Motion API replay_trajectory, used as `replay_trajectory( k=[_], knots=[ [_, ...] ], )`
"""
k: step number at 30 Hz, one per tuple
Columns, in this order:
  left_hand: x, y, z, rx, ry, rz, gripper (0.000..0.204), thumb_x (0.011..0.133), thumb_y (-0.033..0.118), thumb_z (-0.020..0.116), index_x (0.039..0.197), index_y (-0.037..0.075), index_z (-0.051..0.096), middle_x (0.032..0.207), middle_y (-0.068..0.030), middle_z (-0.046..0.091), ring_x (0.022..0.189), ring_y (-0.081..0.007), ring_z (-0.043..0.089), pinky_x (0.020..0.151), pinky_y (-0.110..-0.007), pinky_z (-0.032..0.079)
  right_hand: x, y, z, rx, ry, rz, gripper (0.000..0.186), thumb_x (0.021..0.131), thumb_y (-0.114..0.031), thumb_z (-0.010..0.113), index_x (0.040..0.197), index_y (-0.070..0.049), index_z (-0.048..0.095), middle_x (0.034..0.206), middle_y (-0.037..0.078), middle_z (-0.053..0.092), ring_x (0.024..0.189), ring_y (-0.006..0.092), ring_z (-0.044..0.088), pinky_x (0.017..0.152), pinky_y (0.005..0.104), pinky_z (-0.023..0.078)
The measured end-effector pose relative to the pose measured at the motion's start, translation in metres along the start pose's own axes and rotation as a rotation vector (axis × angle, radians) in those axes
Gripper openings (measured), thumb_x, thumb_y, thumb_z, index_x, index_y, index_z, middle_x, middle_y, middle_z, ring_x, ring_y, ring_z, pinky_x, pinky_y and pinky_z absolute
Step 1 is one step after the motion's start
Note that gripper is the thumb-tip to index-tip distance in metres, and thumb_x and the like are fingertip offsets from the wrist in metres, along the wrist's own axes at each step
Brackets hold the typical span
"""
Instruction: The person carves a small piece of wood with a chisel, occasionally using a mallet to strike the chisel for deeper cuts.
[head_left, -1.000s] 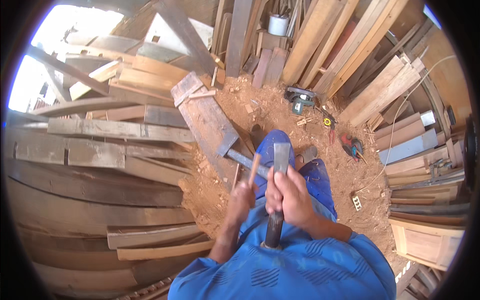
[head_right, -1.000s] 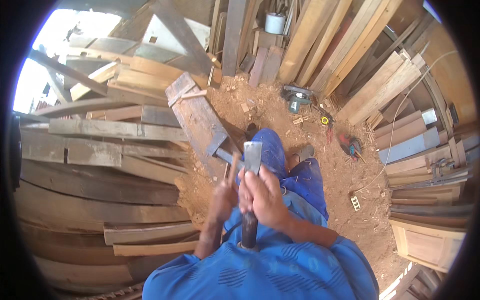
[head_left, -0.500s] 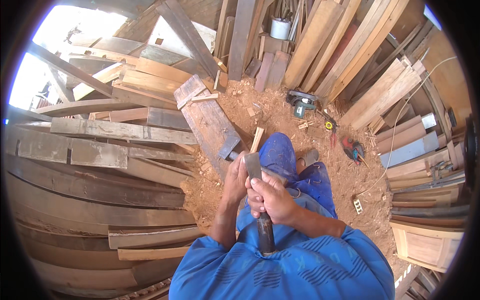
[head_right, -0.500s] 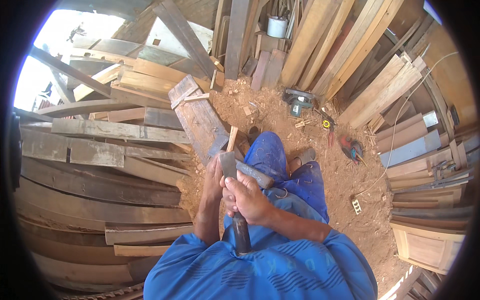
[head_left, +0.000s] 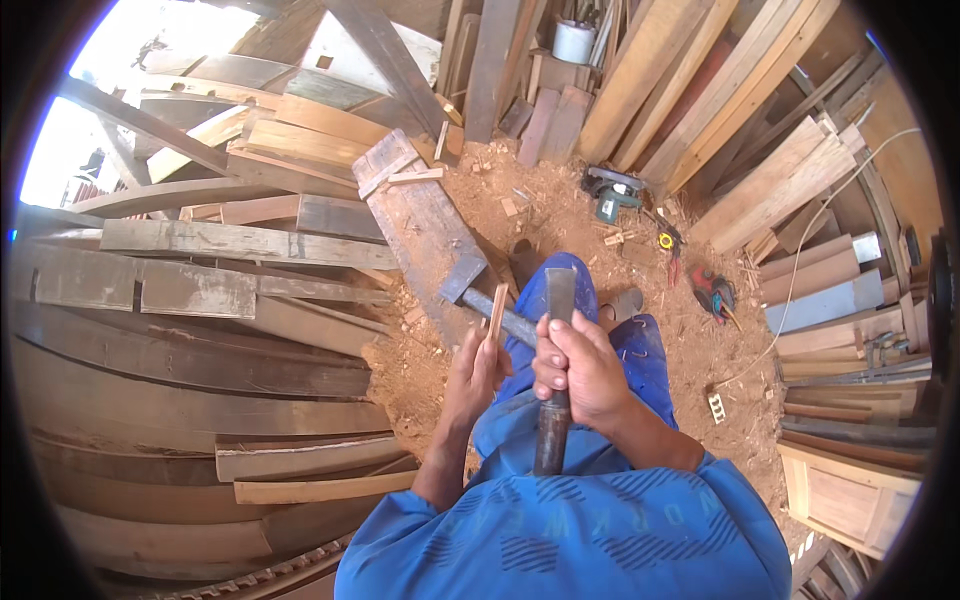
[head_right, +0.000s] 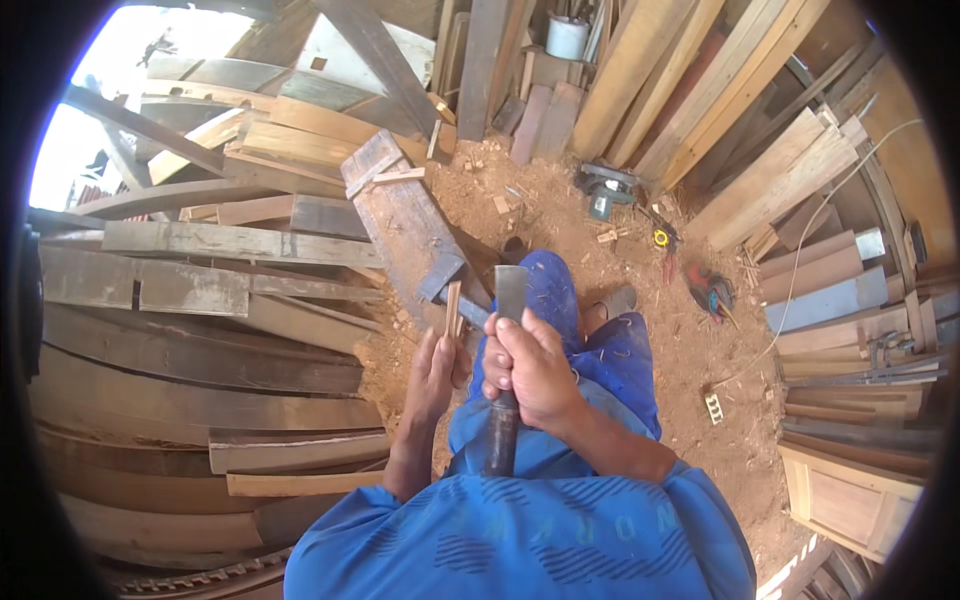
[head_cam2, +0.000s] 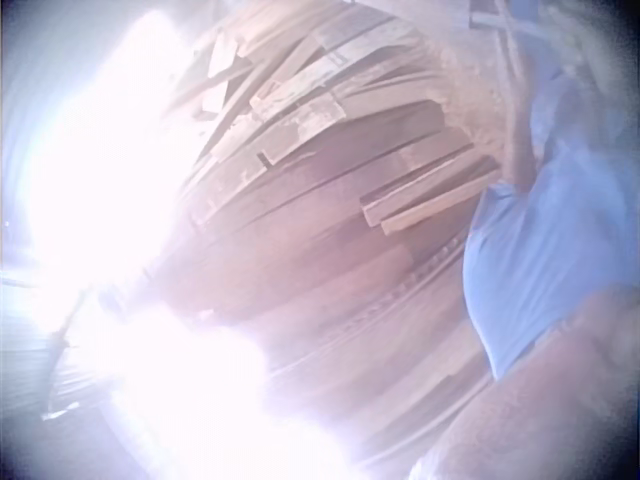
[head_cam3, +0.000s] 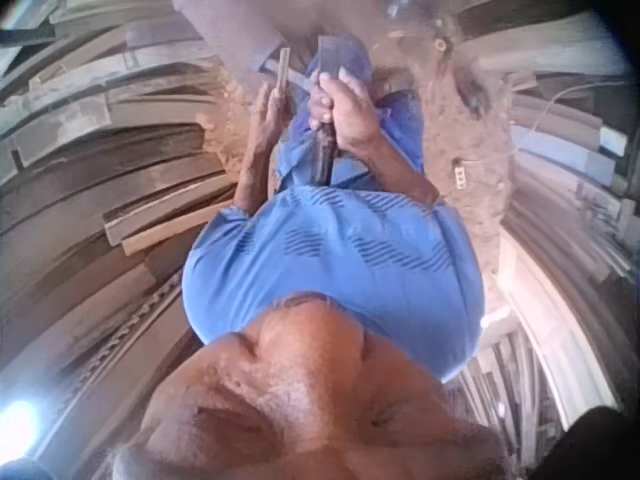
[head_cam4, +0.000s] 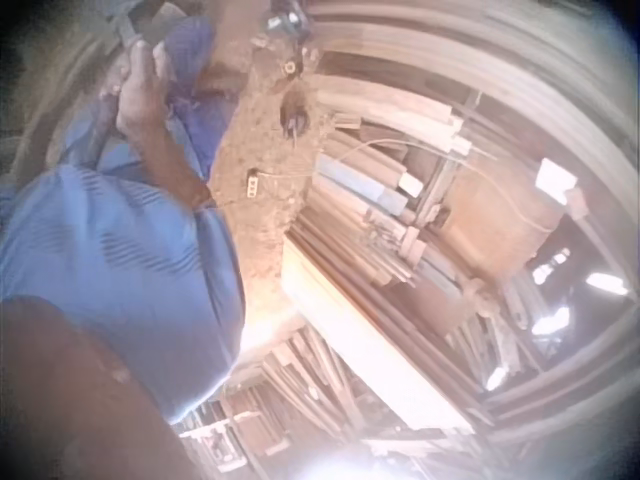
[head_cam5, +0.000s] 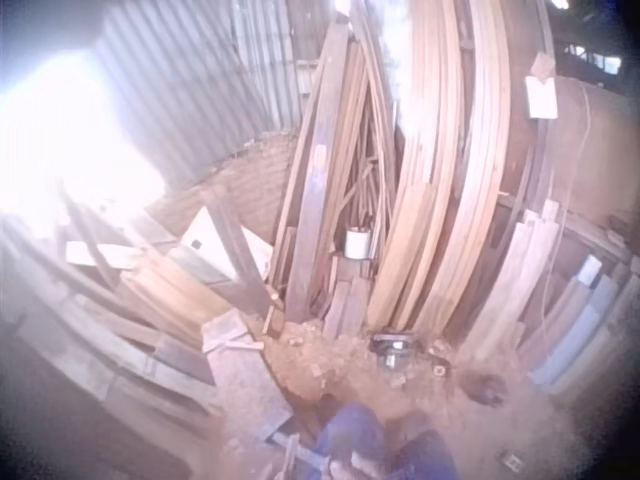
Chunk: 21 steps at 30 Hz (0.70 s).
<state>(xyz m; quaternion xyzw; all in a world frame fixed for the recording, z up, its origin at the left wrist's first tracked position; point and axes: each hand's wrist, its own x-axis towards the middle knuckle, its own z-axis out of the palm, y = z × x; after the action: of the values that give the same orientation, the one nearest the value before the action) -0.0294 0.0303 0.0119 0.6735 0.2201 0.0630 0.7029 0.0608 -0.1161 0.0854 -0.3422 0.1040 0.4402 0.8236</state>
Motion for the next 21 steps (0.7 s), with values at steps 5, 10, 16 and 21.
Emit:
replay_trajectory(
  k=[5,10,16,21],
  knots=[
    [0.038,0.016,0.008,0.069,0.015,0.243,0.024,0.103,0.021,0.041,0.098,0.005,0.057,0.073,-0.0044,0.057,0.061,-0.0156,0.053,0.055,-0.030,0.043,0.004,0.013,0.023,-0.105,-0.167,0.123,0.015,0.101,-0.024,0.043,0.100,-0.010,0.048,0.065,-0.004,0.037,0.047,0.0066,0.037,0.047,0.0283,0.043],
    [0.020,0.024,0.008,0.306,-0.077,0.274,0.020,0.100,0.015,0.042,0.107,0.004,0.058,0.077,-0.0154,0.057,0.067,-0.0259,0.060,0.060,-0.037,0.045,-0.012,0.017,0.017,-0.159,-0.143,0.035,0.015,0.100,-0.024,0.044,0.098,-0.010,0.047,0.062,-0.004,0.035,0.046,0.0060,0.036,0.044,0.0280,0.043],
    [-0.002,0.041,0.024,0.295,-0.018,0.301,0.018,0.099,0.014,0.045,0.093,0.002,0.056,0.065,-0.0125,0.053,0.056,-0.0252,0.055,0.052,-0.037,0.041,-0.023,0.006,0.015,-0.176,-0.119,-0.001,0.015,0.102,-0.023,0.042,0.100,-0.009,0.047,0.060,-0.005,0.035,0.047,0.0045,0.037,0.043,0.0261,0.043],
    [-0.049,-0.003,0.004,0.351,-0.173,0.196,0.023,0.099,0.017,0.045,0.085,0.002,0.055,0.061,-0.0086,0.053,0.055,-0.0164,0.054,0.051,-0.035,0.041,-0.050,-0.037,0.009,-0.085,-0.156,-0.302,0.021,0.102,-0.029,0.043,0.094,-0.009,0.042,0.060,-0.003,0.034,0.043,0.0060,0.033,0.042,0.0278,0.041]
  ],
)
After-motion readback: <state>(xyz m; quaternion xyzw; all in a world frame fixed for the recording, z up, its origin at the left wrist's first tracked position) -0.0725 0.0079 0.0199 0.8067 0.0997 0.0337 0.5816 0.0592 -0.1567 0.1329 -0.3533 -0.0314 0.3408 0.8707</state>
